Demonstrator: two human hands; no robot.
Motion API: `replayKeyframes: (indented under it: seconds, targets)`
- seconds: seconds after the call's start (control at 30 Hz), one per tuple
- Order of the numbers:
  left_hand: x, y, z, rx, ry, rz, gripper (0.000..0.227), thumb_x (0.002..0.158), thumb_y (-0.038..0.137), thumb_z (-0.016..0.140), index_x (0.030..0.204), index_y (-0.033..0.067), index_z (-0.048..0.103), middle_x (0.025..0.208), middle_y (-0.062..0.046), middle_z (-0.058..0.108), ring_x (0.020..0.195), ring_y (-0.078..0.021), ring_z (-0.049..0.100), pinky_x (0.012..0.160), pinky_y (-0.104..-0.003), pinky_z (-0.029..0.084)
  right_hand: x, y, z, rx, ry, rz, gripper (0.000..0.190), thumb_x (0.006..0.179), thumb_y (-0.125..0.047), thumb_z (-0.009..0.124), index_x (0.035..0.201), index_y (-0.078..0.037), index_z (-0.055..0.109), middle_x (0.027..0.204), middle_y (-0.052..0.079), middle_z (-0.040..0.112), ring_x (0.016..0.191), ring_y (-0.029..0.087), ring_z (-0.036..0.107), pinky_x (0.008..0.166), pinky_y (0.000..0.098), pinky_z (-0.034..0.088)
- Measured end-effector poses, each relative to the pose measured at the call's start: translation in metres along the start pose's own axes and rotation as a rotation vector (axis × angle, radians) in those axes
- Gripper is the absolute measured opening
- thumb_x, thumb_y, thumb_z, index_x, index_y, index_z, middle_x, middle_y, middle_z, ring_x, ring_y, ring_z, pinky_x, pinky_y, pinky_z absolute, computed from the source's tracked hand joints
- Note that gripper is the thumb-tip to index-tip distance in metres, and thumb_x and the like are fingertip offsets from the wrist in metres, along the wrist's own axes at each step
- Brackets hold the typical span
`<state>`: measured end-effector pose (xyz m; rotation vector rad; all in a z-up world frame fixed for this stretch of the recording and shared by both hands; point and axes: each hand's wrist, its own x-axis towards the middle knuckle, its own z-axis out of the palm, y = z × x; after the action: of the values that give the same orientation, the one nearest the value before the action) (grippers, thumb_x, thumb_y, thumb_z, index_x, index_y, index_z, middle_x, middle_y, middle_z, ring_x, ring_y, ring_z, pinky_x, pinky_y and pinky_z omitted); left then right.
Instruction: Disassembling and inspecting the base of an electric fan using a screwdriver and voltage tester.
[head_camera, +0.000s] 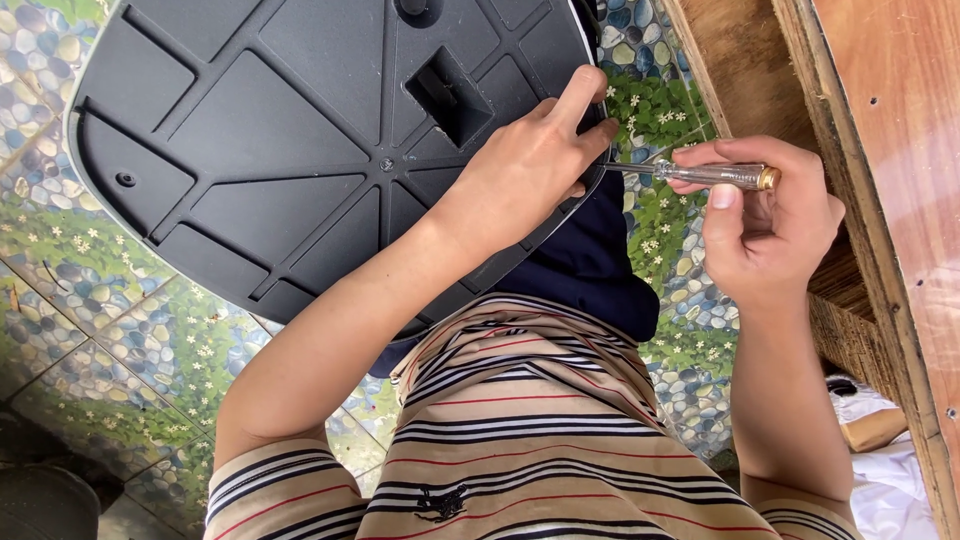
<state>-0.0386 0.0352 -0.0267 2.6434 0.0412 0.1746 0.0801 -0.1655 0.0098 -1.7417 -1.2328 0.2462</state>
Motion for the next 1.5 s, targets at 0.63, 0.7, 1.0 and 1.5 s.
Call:
replayKeyframes:
  seconds: [0.63, 0.7, 1.0, 1.5]
  targets:
    - [0.002, -0.002, -0.003, 0.021, -0.018, 0.02, 0.057, 0.075, 0.003, 0.087, 0.126, 0.0028, 0.063, 0.125, -0.014, 0.035, 0.08, -0.0307, 0.064, 0.048, -0.047, 0.057, -0.001, 0.005, 0.0, 0.038, -0.005, -0.013, 0.021, 0.115, -0.007, 0.047, 0.122, 0.013, 0.046, 0.109, 0.033, 0.07, 0.089, 0.038, 0.076, 0.076, 0.0373, 0.062]
    - [0.002, -0.007, -0.006, -0.16, 0.031, 0.089, 0.037, 0.087, 0.005, 0.084, 0.119, 0.0009, 0.066, 0.123, -0.014, 0.041, 0.096, -0.0377, 0.068, 0.058, -0.052, 0.061, 0.0, 0.004, 0.0, 0.026, -0.017, -0.014, 0.02, 0.115, -0.005, 0.047, 0.122, 0.013, 0.046, 0.109, 0.033, 0.071, 0.09, 0.038, 0.076, 0.079, 0.0375, 0.063]
    - [0.031, -0.009, -0.006, -0.808, 0.087, 0.323, 0.001, 0.101, 0.001, 0.064, 0.101, 0.0008, 0.063, 0.095, -0.011, 0.061, 0.087, -0.027, 0.063, 0.077, -0.037, 0.048, 0.01, -0.009, -0.005, 0.064, -0.085, 0.066, 0.021, 0.118, -0.001, 0.047, 0.124, 0.018, 0.044, 0.114, 0.038, 0.067, 0.105, 0.042, 0.074, 0.092, 0.0435, 0.066]
    - [0.047, -0.023, 0.003, -1.02, -0.034, 0.45, 0.016, 0.106, 0.012, 0.075, 0.1, -0.0025, 0.071, 0.09, -0.012, 0.066, 0.082, -0.0221, 0.071, 0.075, -0.032, 0.055, 0.001, 0.002, -0.013, 0.064, -0.099, 0.066, 0.03, 0.113, -0.006, 0.064, 0.125, 0.014, 0.045, 0.117, 0.035, 0.063, 0.116, 0.047, 0.073, 0.1, 0.0467, 0.061]
